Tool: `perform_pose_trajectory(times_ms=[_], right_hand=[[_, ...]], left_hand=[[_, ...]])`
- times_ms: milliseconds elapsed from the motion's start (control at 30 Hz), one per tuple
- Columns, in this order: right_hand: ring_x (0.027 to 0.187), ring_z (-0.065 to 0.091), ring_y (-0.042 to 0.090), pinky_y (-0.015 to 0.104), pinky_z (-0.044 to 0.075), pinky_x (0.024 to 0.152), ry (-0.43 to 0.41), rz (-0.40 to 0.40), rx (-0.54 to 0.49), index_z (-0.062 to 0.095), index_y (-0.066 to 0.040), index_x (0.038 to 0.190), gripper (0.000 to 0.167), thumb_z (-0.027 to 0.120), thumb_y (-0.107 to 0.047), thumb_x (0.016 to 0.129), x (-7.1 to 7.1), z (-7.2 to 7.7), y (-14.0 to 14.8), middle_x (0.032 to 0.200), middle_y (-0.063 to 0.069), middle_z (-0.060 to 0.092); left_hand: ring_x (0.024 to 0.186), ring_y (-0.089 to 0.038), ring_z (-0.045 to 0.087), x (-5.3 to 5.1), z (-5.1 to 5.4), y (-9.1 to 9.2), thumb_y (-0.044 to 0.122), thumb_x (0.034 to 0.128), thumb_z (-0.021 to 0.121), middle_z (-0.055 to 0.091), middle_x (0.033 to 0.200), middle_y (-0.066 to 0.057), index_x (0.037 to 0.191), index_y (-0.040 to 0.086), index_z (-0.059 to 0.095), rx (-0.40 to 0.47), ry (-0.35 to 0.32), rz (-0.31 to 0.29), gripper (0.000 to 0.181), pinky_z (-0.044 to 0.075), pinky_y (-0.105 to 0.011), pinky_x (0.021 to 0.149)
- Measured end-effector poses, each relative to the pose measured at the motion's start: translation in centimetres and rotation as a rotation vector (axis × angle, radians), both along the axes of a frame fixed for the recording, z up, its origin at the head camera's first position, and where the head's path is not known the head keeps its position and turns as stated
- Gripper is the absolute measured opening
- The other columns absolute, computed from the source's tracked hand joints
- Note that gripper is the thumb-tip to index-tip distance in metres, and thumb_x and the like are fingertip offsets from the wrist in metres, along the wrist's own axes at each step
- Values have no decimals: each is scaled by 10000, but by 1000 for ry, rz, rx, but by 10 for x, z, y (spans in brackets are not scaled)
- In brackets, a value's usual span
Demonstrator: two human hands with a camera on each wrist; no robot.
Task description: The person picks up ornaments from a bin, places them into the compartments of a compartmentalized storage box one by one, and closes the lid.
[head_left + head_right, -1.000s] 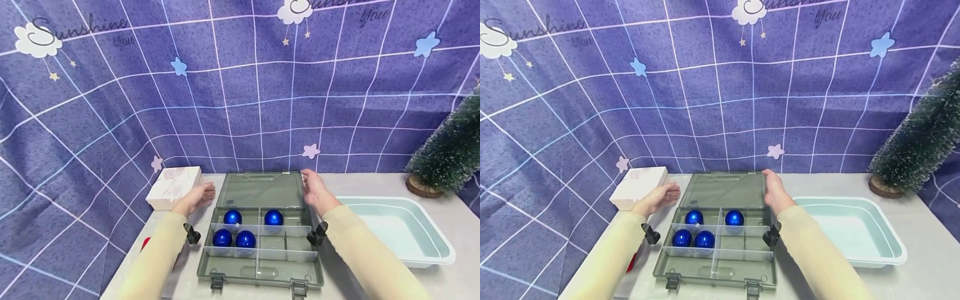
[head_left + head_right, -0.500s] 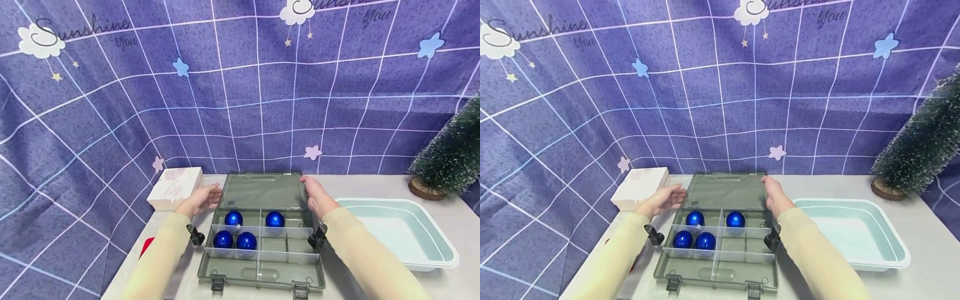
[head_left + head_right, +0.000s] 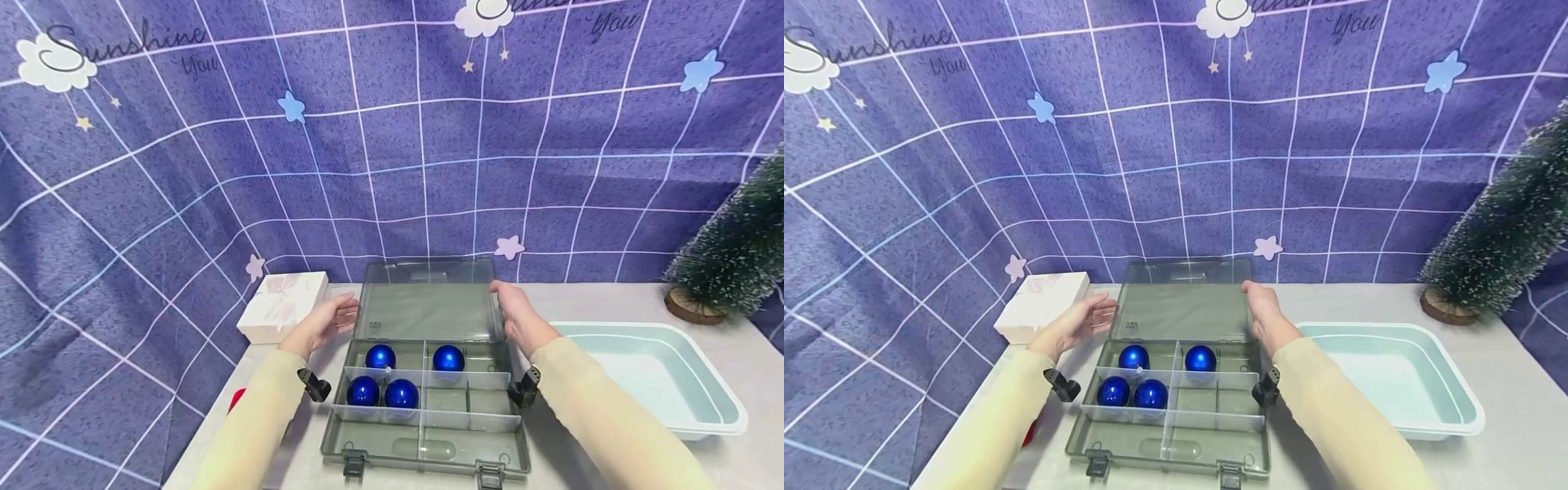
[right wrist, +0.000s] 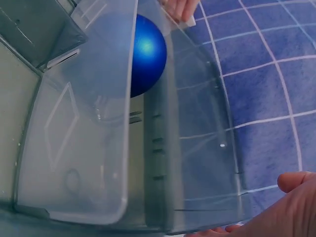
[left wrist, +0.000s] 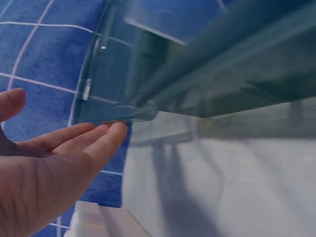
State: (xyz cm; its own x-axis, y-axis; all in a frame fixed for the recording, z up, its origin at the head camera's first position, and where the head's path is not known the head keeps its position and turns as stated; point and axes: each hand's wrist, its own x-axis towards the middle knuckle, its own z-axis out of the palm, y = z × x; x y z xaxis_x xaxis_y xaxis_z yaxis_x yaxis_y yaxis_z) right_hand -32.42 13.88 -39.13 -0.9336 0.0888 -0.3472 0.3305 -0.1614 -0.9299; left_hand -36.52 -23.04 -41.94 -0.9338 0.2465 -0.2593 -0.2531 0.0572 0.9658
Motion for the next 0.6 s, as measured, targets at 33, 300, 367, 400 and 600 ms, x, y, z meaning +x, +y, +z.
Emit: perform_pose_trajectory(times_ms=[33,300,367,400,600], right_hand=[[1494,140,402,541,167,1192,9,-4,2,167,114,1558,722,428,-146,937,1,2,0,1655,255,92],[1512,134,429,559,134,1197,177,60,244,237,95,1559,711,468,-146,932,22,26,4,1649,268,151],[1495,185,441,562,173,1189,211,77,303,183,82,1577,745,484,-160,940,28,33,5,1629,292,192],[1485,215,445,565,196,1182,227,91,331,173,76,1580,745,490,-171,953,32,36,6,1616,302,219],[1390,394,458,555,330,1119,343,173,586,264,104,1538,666,496,-275,1042,56,48,17,1487,342,417]], left_hand=[[1444,-445,322,1,2,-1,293,1110,354,306,1553,-364,1515,-185,227,2,15,3,639,302,-482,1163],[1465,-439,294,12,26,-10,272,1111,321,284,1583,-335,1536,-153,227,6,103,-40,608,236,-561,1174],[1458,-434,312,17,34,-13,294,1109,334,307,1576,-329,1535,-144,247,-17,119,-44,617,239,-569,1170],[1454,-433,323,19,37,-13,304,1108,337,317,1571,-328,1535,-141,253,-30,130,-49,622,246,-569,1167],[1445,-454,328,38,52,-16,374,1110,313,321,1563,-341,1536,-145,243,-72,179,-105,674,258,-562,1164]])
